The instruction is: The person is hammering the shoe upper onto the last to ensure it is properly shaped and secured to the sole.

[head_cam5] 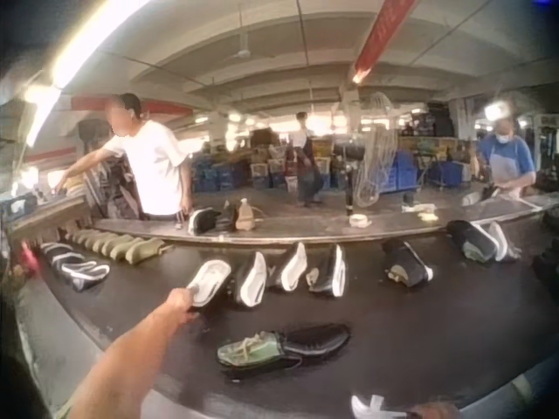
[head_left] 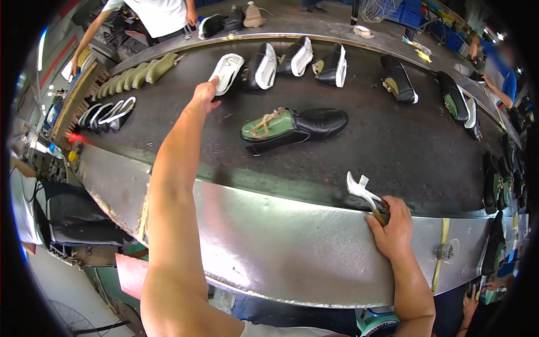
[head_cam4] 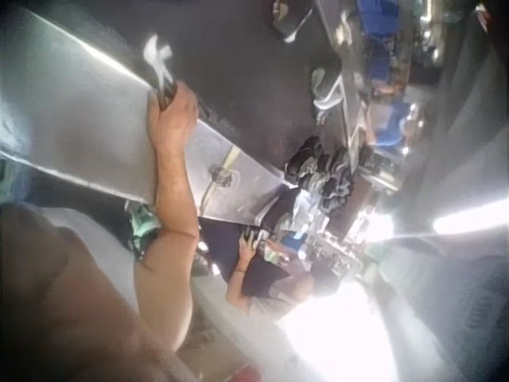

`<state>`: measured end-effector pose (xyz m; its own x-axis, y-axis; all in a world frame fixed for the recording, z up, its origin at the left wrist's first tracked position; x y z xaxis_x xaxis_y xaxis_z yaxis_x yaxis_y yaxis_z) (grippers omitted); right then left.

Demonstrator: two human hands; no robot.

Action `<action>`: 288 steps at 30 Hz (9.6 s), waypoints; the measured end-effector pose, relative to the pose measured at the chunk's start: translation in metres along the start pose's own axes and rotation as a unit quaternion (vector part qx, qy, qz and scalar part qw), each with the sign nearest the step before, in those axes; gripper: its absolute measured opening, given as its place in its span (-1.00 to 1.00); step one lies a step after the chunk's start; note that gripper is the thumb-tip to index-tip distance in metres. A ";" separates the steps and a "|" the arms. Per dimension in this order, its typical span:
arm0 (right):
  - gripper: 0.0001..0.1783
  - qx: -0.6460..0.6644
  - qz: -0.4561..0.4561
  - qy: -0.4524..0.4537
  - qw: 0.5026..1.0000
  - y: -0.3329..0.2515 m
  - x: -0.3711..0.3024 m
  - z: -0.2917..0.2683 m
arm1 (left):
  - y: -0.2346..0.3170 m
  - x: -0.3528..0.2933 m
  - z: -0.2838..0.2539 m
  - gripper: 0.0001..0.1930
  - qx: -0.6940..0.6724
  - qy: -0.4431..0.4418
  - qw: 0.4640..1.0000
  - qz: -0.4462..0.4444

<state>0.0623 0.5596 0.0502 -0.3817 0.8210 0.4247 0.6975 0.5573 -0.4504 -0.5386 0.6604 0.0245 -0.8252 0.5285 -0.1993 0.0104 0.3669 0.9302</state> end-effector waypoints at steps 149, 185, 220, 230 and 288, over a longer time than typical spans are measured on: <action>-0.74 0.246 0.023 -0.264 0.932 -0.137 -0.419 0.007 | -0.301 -0.650 -0.135 -0.60 -0.087 -0.338 0.929 0.125; -0.62 0.265 -0.011 -0.454 0.851 -0.158 -0.442 -0.091 | -0.273 -0.684 -0.144 -0.46 -0.210 -0.318 0.923 0.060; -0.57 0.382 0.285 -0.232 0.848 -0.075 -0.430 -0.002 | -0.350 -0.742 -0.115 0.10 -0.003 -0.453 0.891 0.005; -0.68 0.093 0.005 -0.402 0.911 -0.110 -0.445 -0.098 | -0.361 -0.749 -0.127 0.07 0.087 -0.447 0.890 -0.008; -0.80 0.011 0.008 -0.445 0.895 -0.046 -0.428 -0.053 | -0.320 -0.740 -0.108 -0.44 0.292 -0.442 0.793 0.302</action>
<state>0.2253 0.1760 -0.0690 -0.7110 0.5966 -0.3722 0.6985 0.5387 -0.4710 0.0080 0.0691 -0.0923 0.1449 0.9781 -0.1497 0.7248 -0.0019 0.6889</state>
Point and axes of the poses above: each hand's wrist, its own x-axis towards the middle knuckle, its own z-axis out of the palm, y = z × x, the point moved 5 cm from there along x, towards the middle knuckle, and after that the axes turned 7 degrees about y, right-handed, at the moved point
